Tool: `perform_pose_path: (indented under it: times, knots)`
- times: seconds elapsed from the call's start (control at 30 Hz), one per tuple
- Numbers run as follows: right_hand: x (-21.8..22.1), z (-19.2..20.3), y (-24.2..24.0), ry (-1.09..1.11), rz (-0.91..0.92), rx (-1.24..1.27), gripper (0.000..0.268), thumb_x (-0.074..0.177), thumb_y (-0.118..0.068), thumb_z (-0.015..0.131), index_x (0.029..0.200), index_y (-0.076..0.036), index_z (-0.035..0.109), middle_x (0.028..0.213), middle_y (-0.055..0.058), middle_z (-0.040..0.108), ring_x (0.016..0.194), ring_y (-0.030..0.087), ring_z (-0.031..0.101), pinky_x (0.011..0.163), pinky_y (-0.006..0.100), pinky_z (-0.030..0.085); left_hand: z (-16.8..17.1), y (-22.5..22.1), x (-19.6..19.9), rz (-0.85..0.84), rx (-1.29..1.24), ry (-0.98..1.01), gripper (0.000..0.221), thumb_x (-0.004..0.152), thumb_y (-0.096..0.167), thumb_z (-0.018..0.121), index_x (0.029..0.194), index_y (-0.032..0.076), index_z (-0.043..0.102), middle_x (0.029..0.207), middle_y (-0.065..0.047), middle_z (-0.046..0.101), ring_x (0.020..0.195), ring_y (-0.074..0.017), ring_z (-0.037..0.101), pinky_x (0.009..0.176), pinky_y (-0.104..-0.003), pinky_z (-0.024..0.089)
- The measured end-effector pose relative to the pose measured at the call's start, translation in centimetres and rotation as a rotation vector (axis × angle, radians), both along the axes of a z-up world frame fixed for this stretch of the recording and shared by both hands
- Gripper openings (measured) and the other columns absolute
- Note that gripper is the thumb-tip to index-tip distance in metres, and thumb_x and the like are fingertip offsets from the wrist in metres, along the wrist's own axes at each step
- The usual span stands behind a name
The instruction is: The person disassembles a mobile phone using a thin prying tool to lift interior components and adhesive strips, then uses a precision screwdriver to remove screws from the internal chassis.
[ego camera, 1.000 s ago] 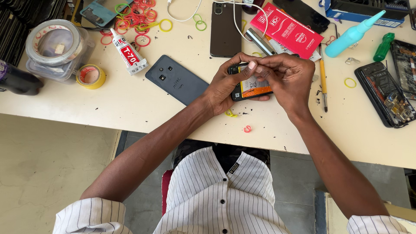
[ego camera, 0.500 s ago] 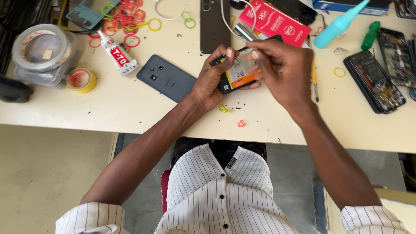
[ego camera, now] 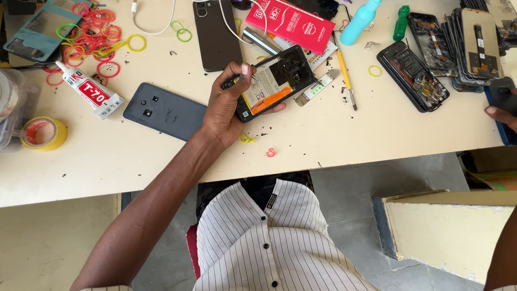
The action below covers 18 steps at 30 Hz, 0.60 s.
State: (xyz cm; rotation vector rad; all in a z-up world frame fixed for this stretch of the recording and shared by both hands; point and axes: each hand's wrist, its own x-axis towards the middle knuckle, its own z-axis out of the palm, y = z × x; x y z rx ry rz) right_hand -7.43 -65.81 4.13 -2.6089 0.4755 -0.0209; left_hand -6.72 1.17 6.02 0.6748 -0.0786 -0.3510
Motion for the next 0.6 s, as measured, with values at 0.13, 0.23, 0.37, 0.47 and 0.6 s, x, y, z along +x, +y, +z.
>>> perform_pose_path:
  times: [0.13, 0.23, 0.37, 0.47, 0.6]
  knots:
    - [-1.0, 1.8, 3.3, 0.021, -0.035, 0.108, 0.082, 0.116, -0.037, 0.058, 0.162, 0.013, 0.012, 0.094, 0.041, 0.065, 0.075, 0.041, 0.070, 0.074, 0.044, 0.063, 0.1, 0.1, -0.1, 0.002, 0.021, 0.003, 0.022, 0.095, 0.031, 0.068, 0.095, 0.013, 0.056, 0.124, -0.018, 0.065, 0.114, -0.0399, 0.071, 0.083, -0.056, 0.065]
    - [-0.7, 3.2, 5.7, 0.043, -0.078, 0.124, 0.082, 0.117, -0.037, 0.059, 0.159, 0.016, 0.013, 0.092, 0.042, 0.066, 0.076, 0.041, 0.070, 0.074, 0.042, 0.063, 0.3, 0.1, 0.0, 0.008, 0.018, 0.025, 0.023, 0.093, 0.031, 0.069, 0.095, 0.012, 0.057, 0.123, -0.017, 0.064, 0.113, -0.0399, 0.071, 0.082, -0.056, 0.065]
    - [-1.1, 3.6, 5.6, 0.052, -0.145, 0.074, 0.074, 0.117, -0.034, 0.059, 0.157, 0.013, 0.019, 0.096, 0.038, 0.066, 0.081, 0.039, 0.070, 0.076, 0.040, 0.061, 0.2, 0.2, -0.1, -0.001, 0.022, -0.016, 0.026, 0.093, 0.033, 0.071, 0.097, 0.012, 0.055, 0.123, -0.017, 0.064, 0.114, -0.0390, 0.071, 0.084, -0.056, 0.065]
    - [-1.2, 2.8, 2.8, -0.015, -0.164, 0.149, 0.065, 0.118, -0.032, 0.058, 0.154, 0.010, 0.024, 0.100, 0.033, 0.066, 0.087, 0.035, 0.069, 0.081, 0.037, 0.060, 0.3, 0.2, -0.1, 0.003, 0.027, -0.023, 0.029, 0.092, 0.034, 0.072, 0.097, 0.012, 0.054, 0.123, -0.016, 0.064, 0.114, -0.0389, 0.071, 0.084, -0.057, 0.065]
    - [-2.4, 1.0, -2.3, -0.157, -0.153, 0.401, 0.053, 0.120, -0.028, 0.056, 0.151, 0.007, 0.030, 0.105, 0.027, 0.066, 0.095, 0.030, 0.069, 0.088, 0.033, 0.059, 0.3, 0.1, 0.0, 0.002, 0.044, -0.016, 0.032, 0.091, 0.036, 0.072, 0.099, 0.010, 0.055, 0.122, -0.018, 0.065, 0.112, -0.0390, 0.071, 0.084, -0.057, 0.065]
